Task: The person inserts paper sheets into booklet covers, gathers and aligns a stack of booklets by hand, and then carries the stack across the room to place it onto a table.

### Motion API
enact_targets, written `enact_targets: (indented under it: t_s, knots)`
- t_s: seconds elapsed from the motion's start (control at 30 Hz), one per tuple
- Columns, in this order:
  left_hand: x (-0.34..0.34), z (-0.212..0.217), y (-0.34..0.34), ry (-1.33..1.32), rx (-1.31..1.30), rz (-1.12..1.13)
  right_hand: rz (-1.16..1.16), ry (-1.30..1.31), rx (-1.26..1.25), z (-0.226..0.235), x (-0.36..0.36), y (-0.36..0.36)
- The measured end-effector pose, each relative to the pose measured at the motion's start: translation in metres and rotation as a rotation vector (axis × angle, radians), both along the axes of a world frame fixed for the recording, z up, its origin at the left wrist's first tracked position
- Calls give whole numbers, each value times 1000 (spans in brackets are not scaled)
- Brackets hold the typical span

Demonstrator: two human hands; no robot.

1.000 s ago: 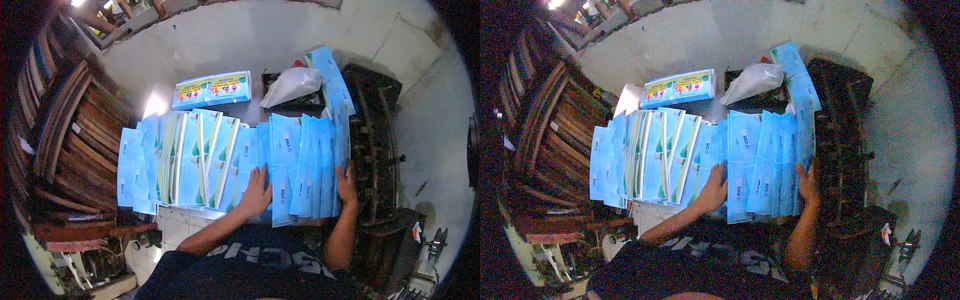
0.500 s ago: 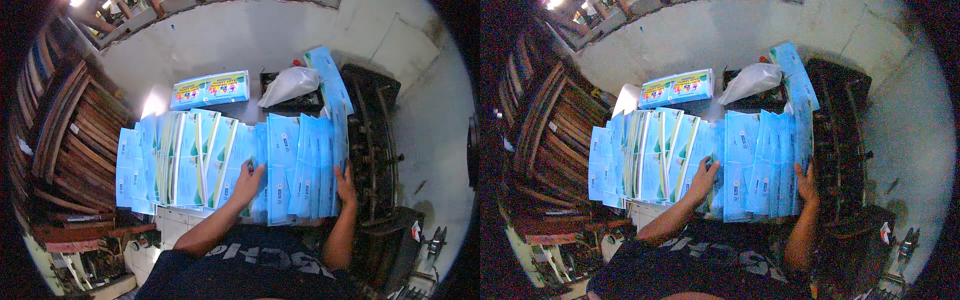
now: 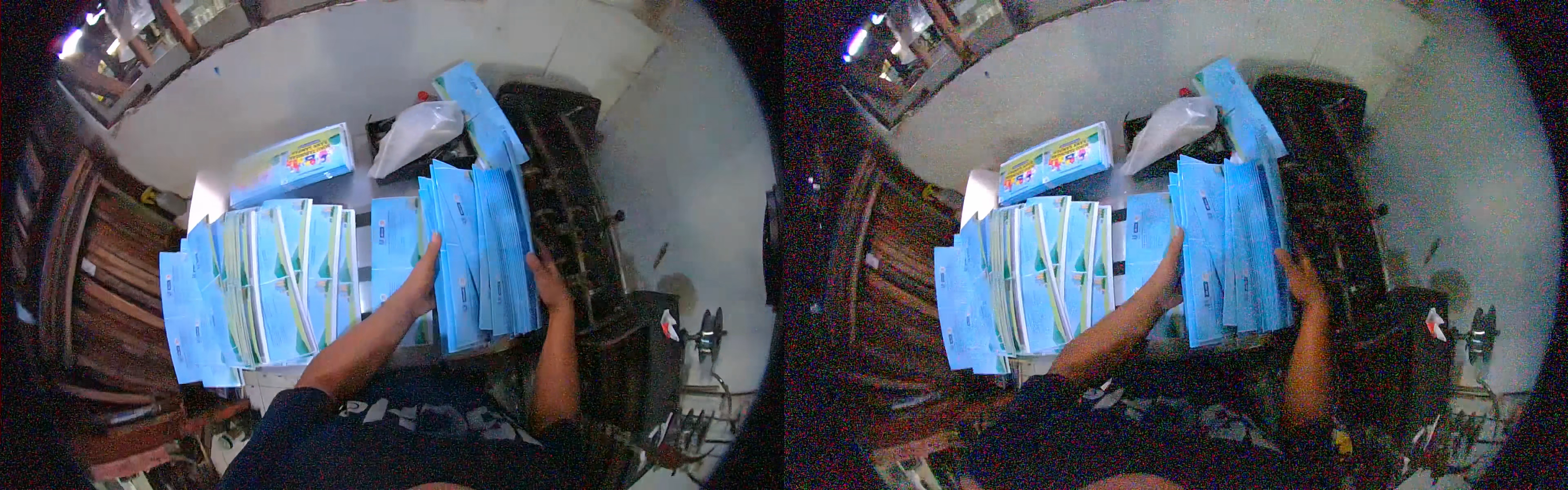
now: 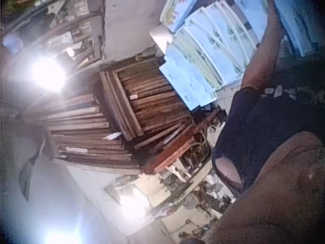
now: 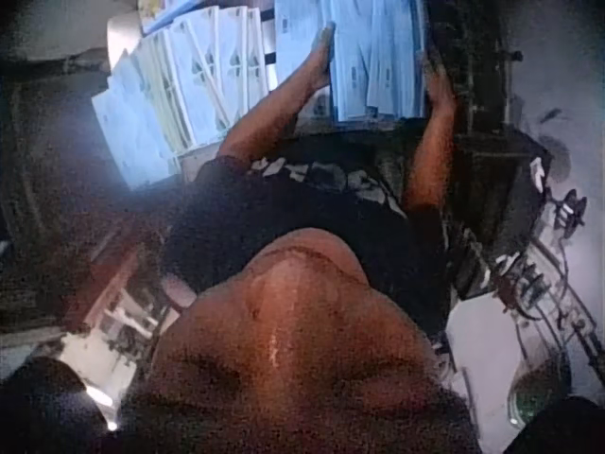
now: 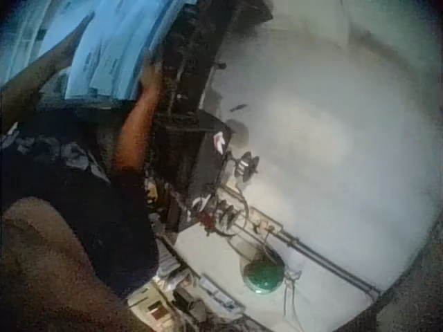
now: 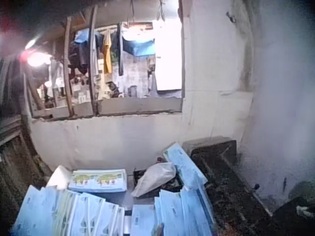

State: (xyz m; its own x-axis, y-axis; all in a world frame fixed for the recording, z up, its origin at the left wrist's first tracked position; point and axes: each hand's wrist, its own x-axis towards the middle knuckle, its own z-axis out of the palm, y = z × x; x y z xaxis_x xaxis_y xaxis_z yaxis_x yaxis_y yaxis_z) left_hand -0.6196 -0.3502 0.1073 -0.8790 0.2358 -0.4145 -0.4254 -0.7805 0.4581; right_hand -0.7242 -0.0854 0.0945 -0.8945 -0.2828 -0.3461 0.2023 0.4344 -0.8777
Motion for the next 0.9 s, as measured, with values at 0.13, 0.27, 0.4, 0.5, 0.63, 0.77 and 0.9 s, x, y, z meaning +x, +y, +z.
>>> enact_targets:
  t_s: [0.13,0.27,0.4,0.5,0.63,0.77,0.9]
  knots:
    - [-1,-3,-12,87,-53,-3,94,114,219,16,22,-15]
    - [18,5,-34,89,-427,94,164,100,262,35,68,-58]
    - [39,-20,-75,-22,-1517,-58,188,130,86,29,88,-82]
    - [46,-59,-80,53,-1922,84,193,125,-8,35,89,-89]
    - [34,-63,-108,209,-1528,-99,203,99,21,46,81,-81]
    - [40,18,-66,126,-1115,51,277,25,129,52,65,-71]
    - [12,46,-65,266,-1157,37,362,128,105,9,59,-66]
